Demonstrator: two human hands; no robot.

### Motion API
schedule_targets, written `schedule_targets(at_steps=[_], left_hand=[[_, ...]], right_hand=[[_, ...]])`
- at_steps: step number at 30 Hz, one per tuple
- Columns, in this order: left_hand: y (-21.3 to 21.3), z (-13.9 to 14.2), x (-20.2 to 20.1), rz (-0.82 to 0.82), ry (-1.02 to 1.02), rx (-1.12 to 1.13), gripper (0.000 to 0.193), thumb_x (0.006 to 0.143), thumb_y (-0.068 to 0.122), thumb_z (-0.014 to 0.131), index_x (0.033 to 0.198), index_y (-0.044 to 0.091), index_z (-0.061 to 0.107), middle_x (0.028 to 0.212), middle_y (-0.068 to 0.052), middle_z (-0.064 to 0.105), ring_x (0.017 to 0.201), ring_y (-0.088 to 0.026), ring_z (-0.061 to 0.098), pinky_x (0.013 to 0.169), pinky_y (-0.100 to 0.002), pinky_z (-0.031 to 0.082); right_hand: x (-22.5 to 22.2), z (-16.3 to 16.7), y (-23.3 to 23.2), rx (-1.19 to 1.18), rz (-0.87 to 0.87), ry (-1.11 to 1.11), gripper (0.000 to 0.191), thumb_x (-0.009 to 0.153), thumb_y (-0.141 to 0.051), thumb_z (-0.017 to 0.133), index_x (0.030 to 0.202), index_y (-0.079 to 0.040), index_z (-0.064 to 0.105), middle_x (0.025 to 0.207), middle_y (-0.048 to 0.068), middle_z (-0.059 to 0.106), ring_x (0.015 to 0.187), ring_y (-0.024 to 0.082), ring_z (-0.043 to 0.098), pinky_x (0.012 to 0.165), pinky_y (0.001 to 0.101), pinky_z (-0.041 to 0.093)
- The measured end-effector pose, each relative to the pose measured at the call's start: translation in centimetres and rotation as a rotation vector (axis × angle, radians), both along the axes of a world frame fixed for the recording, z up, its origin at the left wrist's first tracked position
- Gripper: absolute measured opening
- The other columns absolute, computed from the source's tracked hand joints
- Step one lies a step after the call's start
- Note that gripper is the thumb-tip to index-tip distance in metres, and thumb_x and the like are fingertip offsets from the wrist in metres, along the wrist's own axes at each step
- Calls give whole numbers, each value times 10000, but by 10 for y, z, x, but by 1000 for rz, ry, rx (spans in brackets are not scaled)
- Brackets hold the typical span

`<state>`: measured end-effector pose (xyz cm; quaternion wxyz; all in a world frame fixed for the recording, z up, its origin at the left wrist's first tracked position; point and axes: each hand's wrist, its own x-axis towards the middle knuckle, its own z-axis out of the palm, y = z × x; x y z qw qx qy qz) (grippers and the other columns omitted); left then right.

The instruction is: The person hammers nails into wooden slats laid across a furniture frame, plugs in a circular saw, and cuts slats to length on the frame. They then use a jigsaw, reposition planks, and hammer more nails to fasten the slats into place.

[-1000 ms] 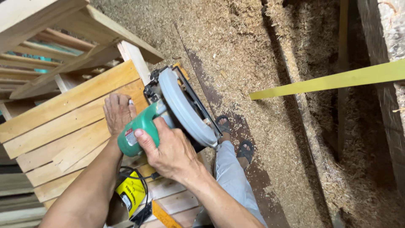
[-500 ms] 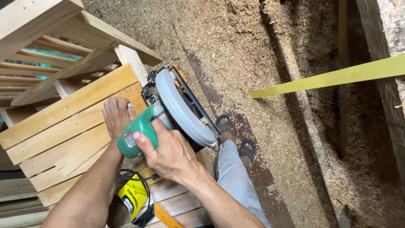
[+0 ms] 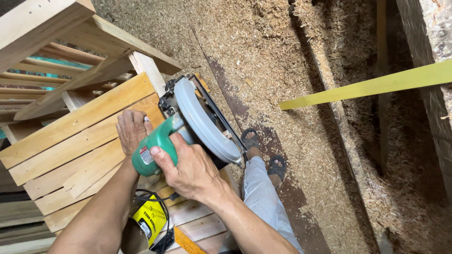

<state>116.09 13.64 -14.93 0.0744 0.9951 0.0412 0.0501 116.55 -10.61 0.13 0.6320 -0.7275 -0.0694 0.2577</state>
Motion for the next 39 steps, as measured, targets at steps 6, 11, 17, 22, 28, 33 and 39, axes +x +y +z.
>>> schedule_targets(at_steps=[6,11,17,22,28,33,39], left_hand=[[0,1,1,-7,16,19,143,964,159,609,1077,90,555,1113,-141,507,1073,-339,474,915,-490,378],[1,-1,1,2,36,29,134,976,168,602,1070,86,554,1112,-140,503,1074,-338,473,915,-491,373],[1,-2,1,3,30,37,144,969,174,614,1059,82,550,1108,-142,499,1082,-338,473,940,-487,378],[1,-2,1,-5,36,17,128,973,163,607,1055,81,553,1112,-134,502,1080,-333,472,943,-479,376],[4,-5,1,5,54,15,137,975,174,611,1070,88,561,1111,-135,500,1069,-330,467,918,-476,371],[5,-8,1,14,36,34,151,962,175,625,1069,94,555,1097,-133,498,1068,-328,467,923,-478,372],[6,-13,-1,-33,-38,36,177,936,169,651,1056,97,543,1078,-128,501,1056,-329,484,912,-474,385]], right_hand=[[2,-1,2,-31,9,10,531,1009,-515,484,1214,-33,572,754,252,691,757,480,692,683,543,547],[2,-2,2,-18,0,1,536,1009,-515,483,1224,-31,570,765,251,694,763,482,692,688,544,548],[4,-1,1,-5,0,8,564,999,-518,475,1283,-39,560,769,253,699,756,489,685,699,546,553],[6,-2,2,-2,8,18,581,1003,-529,461,1302,-40,557,769,246,700,757,484,690,703,544,556],[8,-6,4,-15,13,2,582,1011,-543,455,1286,-41,564,773,243,701,764,478,697,710,537,564],[9,-8,6,-13,0,-17,595,1006,-555,451,1306,-55,567,796,249,709,773,486,690,725,549,556],[10,-9,8,-24,-11,-6,616,998,-575,442,1308,-57,565,802,255,707,771,485,695,728,552,561]])
